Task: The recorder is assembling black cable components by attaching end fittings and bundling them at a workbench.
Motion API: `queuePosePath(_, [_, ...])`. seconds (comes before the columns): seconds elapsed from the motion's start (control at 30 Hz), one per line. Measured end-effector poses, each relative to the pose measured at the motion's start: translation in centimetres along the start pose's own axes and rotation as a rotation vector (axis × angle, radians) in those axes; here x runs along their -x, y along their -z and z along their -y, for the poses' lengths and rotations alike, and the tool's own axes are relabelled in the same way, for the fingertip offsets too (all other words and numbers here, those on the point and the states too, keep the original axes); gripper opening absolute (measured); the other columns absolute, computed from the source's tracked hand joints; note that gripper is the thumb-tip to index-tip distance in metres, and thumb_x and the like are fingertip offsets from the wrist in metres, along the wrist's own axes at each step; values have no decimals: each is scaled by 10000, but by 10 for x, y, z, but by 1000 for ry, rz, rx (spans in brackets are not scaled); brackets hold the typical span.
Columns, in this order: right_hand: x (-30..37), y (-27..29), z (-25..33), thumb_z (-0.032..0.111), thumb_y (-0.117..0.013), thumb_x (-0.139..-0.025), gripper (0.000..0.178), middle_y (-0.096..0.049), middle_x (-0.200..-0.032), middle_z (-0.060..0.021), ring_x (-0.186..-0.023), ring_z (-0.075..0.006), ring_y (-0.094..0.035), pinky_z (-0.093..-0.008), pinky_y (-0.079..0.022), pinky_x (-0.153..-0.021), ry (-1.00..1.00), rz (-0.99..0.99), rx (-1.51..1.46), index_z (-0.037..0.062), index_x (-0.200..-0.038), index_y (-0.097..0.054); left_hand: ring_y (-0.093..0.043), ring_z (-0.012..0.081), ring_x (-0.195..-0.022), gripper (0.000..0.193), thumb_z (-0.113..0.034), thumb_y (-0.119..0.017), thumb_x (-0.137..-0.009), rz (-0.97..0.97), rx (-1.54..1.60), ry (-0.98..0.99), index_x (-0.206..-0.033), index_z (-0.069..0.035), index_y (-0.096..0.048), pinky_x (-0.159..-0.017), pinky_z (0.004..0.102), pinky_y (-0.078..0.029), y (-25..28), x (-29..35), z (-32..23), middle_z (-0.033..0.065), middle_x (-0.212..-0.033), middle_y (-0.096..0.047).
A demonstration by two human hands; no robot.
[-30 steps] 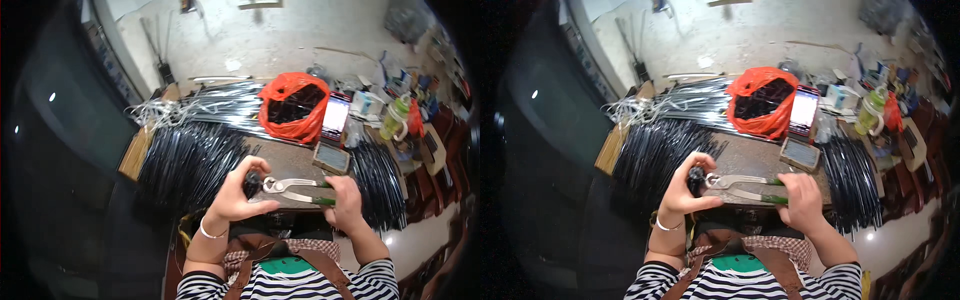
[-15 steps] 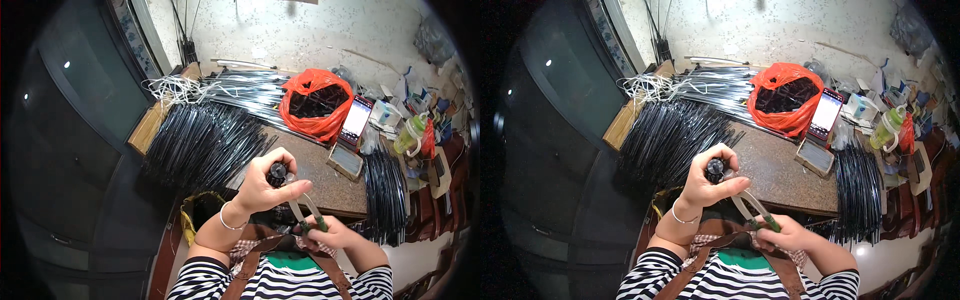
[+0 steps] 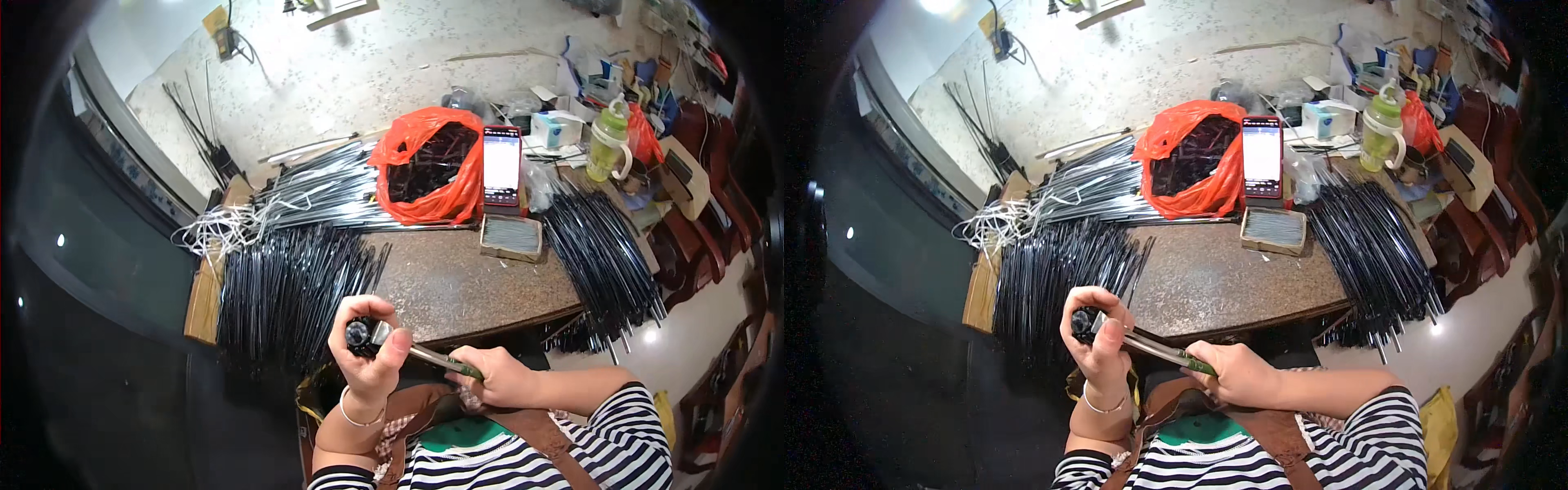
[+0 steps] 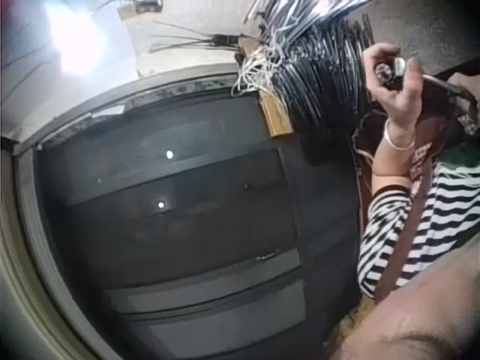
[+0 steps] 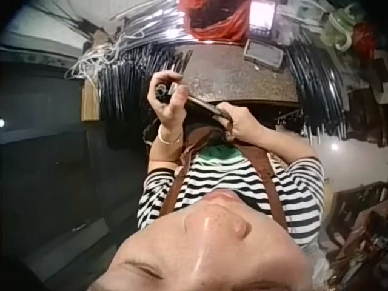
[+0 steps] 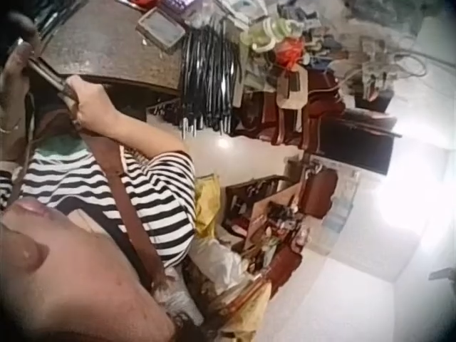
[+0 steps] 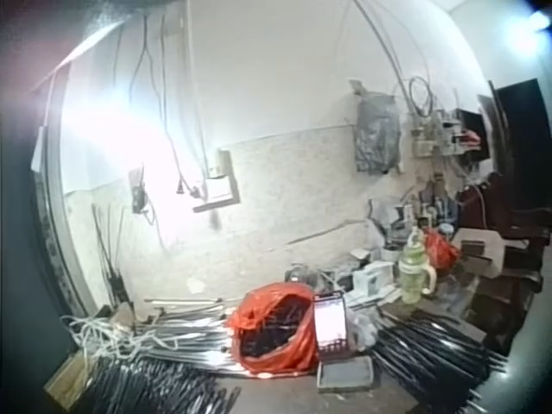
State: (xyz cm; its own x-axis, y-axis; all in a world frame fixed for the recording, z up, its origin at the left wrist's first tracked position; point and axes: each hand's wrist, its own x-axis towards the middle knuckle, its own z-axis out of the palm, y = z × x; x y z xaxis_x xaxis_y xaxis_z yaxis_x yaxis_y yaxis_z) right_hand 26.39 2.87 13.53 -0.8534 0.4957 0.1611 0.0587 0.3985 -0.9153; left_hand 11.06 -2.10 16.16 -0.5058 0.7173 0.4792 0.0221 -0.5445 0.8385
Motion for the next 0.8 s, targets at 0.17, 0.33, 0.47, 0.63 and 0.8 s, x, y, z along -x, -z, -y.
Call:
queuePosePath(0.17, [7,3,0,117,-482,-744,135,-487,-578,-136,-494,-247,-486,-273,-391,-466,-140,58,-183,27,-827,-426,-397,55,-527,268,-88,-605,-615,9,-137,4,-787,4,-422,-489,157,-334,-13,-6,-6,15,-656,-430])
queuePosePath(0.33, [-11,46,4,201,-514,-717,203,-500,-689,-131,-644,-210,-490,-291,-382,-601,-148,31,53,24,-814,-486,-363,30,-531,414,-49,-620,-591,63,-86,130,-944,21,-415,-466,135,-297,-13,-11,-9,-8,-630,-408])
queuePosePath(0.47, [-11,60,-45,330,-515,-701,355,-454,-813,-155,-750,-290,-472,-337,-384,-667,-224,-264,410,-8,-807,-497,-373,31,-519,403,-16,-630,-572,121,-74,228,-927,30,-445,-464,137,-292,0,-9,0,-5,-605,-429])
queuePosePath(0.63, [3,63,-82,331,-527,-679,370,-429,-803,-130,-774,-267,-454,-354,-395,-659,-536,-312,833,-10,-811,-473,-404,44,-550,350,-5,-626,-568,316,-48,301,-886,37,-487,-507,148,-319,5,-15,19,-9,-614,-443])
queuePosePath(0.8, [9,65,-101,298,-542,-666,373,-429,-807,-109,-797,-252,-431,-332,-383,-671,-438,-366,972,-14,-852,-457,-396,62,-507,426,9,-571,-594,303,17,292,-987,48,-413,-460,167,-325,18,-22,20,7,-586,-427])
